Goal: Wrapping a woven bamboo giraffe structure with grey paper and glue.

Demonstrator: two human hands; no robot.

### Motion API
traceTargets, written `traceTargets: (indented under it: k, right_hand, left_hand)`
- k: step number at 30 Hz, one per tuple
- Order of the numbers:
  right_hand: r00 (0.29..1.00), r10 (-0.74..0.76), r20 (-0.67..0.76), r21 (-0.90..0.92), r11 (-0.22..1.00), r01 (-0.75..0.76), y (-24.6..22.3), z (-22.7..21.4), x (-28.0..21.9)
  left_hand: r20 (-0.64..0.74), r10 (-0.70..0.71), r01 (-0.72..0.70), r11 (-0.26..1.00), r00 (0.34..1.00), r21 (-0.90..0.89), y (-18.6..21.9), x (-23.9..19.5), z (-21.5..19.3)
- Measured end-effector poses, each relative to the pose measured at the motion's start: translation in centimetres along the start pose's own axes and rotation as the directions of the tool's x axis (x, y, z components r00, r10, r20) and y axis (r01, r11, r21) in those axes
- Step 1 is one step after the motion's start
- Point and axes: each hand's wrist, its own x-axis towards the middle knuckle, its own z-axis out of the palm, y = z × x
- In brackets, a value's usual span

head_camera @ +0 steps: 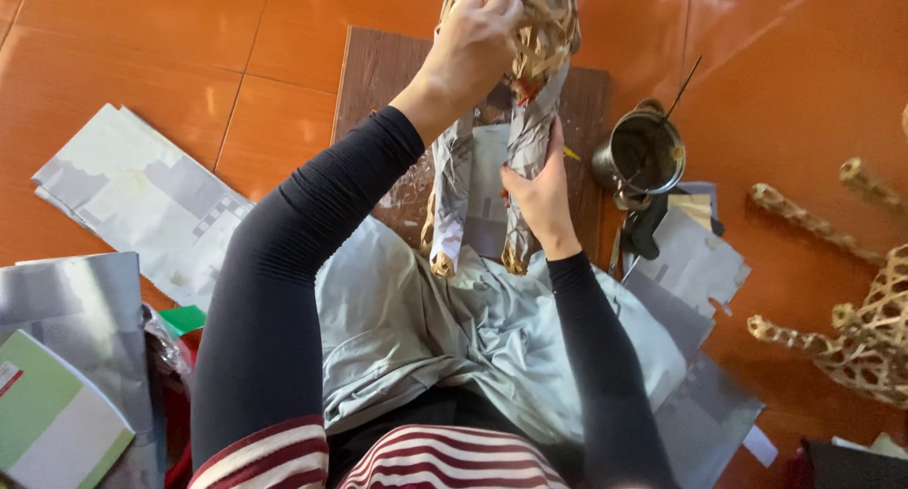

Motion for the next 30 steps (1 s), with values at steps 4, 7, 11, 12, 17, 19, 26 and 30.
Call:
traceTargets:
  k: [4,7,11,12,17,19,26,30]
  right_hand:
    - [0.999,-0.029,0.021,0.022,0.999,0.028,0.1,-0.1,0.3]
    - [0.997,0.068,-0.022,0.011,0.998,-0.068,-0.9,0.0,0.3]
    - [0.998,0.06,-0.004,0.071,0.996,-0.06,-0.2,-0.5,0.4]
    - [0.998,0.066,0.011,0.073,0.995,-0.067,0.2,-0.5,0.3]
    - [1.0,0.004,0.027,0.133,0.991,-0.007,0.2,-0.3,0.4]
    - [0.998,-0.052,0.043,0.164,0.986,0.045,-0.2,-0.3,0.3]
    - [0.993,0.112,0.023,0.124,0.986,-0.114,-1.7,-0.3,-0.1]
    - [0.996,0.088,0.023,0.155,0.984,-0.091,-1.3,-0.6,-0.1]
  left_hand:
    - [0.025,-0.007,0.007,1.0,1.0,0.001,0.2,0.2,0.5]
    - [0.091,0.0,0.0,1.0,0.996,0.002,0.8,0.1,1.3]
    - [0.115,-0.03,0.034,0.999,0.993,-0.033,1.2,-0.2,1.9]
    - [0.121,-0.054,0.061,0.997,0.991,-0.051,1.3,-0.5,1.8]
    - [0.278,-0.064,0.042,0.995,0.958,0.087,2.4,-0.6,-1.1]
    - [0.331,-0.061,0.0,0.983,0.942,0.182,3.2,-0.6,-1.9]
    - [0.311,-0.116,-0.017,0.92,0.943,0.392,5.0,-0.6,1.9]
    - [0.204,-0.034,-0.035,0.945,0.978,0.324,4.8,-0.4,2.0]
